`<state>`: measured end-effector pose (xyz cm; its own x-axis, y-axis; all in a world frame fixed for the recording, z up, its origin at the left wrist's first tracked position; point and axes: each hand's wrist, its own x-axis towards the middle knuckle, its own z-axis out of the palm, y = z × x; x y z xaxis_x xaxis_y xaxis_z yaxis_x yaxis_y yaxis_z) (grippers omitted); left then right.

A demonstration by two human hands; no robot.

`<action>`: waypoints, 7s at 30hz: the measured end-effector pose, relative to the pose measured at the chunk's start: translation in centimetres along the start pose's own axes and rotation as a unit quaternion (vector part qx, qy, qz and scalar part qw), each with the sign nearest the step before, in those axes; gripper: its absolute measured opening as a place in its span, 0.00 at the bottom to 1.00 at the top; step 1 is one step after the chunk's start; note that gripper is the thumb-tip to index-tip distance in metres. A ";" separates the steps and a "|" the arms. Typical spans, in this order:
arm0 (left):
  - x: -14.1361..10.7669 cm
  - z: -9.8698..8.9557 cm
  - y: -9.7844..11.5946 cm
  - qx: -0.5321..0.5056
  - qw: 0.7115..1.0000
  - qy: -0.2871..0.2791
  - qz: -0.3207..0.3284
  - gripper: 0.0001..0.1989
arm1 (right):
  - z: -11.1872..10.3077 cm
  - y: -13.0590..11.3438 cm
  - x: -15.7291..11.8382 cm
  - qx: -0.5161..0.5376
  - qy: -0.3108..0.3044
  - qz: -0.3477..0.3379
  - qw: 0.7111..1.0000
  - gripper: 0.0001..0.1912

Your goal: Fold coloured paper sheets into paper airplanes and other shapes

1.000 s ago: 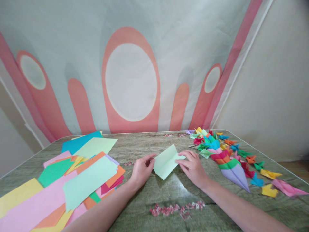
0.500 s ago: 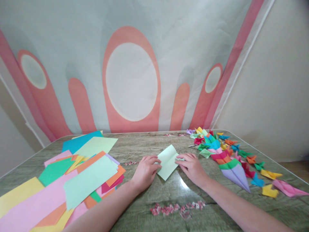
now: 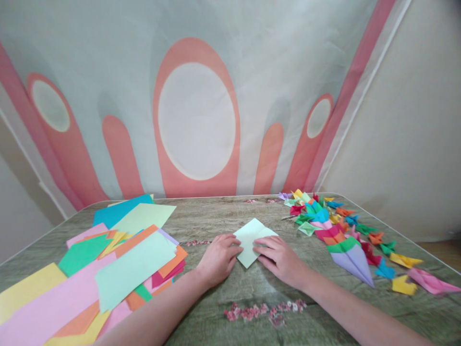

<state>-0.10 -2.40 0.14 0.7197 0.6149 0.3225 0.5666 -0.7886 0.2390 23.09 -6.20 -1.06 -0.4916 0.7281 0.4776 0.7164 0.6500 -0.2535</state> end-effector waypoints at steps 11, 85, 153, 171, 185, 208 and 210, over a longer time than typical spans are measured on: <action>-0.3 0.2 0.3 0.014 0.999 -0.023 -0.024 0.16 | -1.3 -0.7 2.1 -0.039 -0.086 -0.155 0.983 0.11; -0.7 0.1 4.5 0.110 0.986 -0.076 -0.102 0.19 | 2.8 0.8 2.7 0.145 0.042 0.161 0.975 0.08; -0.7 0.1 5.5 0.135 0.984 -0.079 -0.088 0.22 | 2.7 1.8 3.2 0.153 0.027 0.160 0.975 0.05; -0.6 -0.6 3.8 0.134 0.981 -0.074 -0.116 0.24 | 3.8 3.4 5.4 0.167 0.027 0.143 0.975 0.04; -0.5 -0.4 3.5 0.119 0.984 -0.061 -0.116 0.29 | 3.7 3.4 5.4 0.173 0.022 0.140 0.975 0.03; -0.1 -0.8 3.2 0.114 0.983 -0.068 -0.124 0.27 | 3.9 3.5 5.5 0.172 0.025 0.148 0.974 0.04; -0.1 -0.7 3.2 0.115 0.984 -0.067 -0.122 0.27 | 3.9 3.6 5.5 0.172 0.025 0.147 0.974 0.04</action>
<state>1.39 -4.98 1.56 0.5890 0.7933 0.1541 0.7935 -0.6038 0.0753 21.01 1.02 -2.65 -0.2604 0.8875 0.3802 0.6093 0.4565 -0.6483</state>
